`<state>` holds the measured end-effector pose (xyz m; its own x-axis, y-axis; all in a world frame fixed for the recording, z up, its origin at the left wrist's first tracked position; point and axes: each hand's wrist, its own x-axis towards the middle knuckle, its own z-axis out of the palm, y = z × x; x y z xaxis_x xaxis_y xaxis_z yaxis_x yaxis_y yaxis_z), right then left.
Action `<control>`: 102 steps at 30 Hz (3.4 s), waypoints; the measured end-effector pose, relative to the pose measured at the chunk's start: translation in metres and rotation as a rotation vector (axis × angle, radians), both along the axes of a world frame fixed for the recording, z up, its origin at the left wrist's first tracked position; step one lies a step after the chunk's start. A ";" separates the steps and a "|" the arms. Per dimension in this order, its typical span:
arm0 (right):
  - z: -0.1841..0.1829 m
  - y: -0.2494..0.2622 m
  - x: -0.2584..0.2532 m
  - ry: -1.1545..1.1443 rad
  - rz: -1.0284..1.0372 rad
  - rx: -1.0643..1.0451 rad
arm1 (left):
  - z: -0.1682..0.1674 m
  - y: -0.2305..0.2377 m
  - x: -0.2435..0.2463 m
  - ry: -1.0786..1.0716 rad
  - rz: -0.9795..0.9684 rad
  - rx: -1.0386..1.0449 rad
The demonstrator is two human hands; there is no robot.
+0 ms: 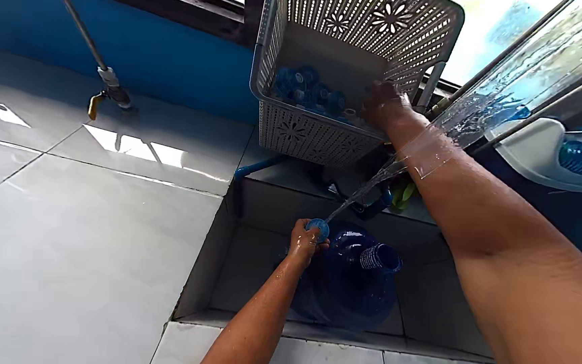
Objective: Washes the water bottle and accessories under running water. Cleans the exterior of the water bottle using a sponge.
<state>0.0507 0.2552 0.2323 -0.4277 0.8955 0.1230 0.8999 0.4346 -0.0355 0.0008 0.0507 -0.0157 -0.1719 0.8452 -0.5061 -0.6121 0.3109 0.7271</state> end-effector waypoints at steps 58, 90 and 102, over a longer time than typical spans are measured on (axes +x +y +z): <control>-0.228 -0.190 0.021 0.683 -0.076 -0.648 | -0.002 -0.025 -0.023 0.028 0.032 0.205; -0.161 -0.175 0.038 0.223 0.026 -0.536 | 0.039 -0.016 -0.041 0.565 -0.279 0.281; -0.169 -0.170 0.045 -0.255 0.298 -0.571 | 0.030 -0.001 -0.054 0.821 -0.845 0.154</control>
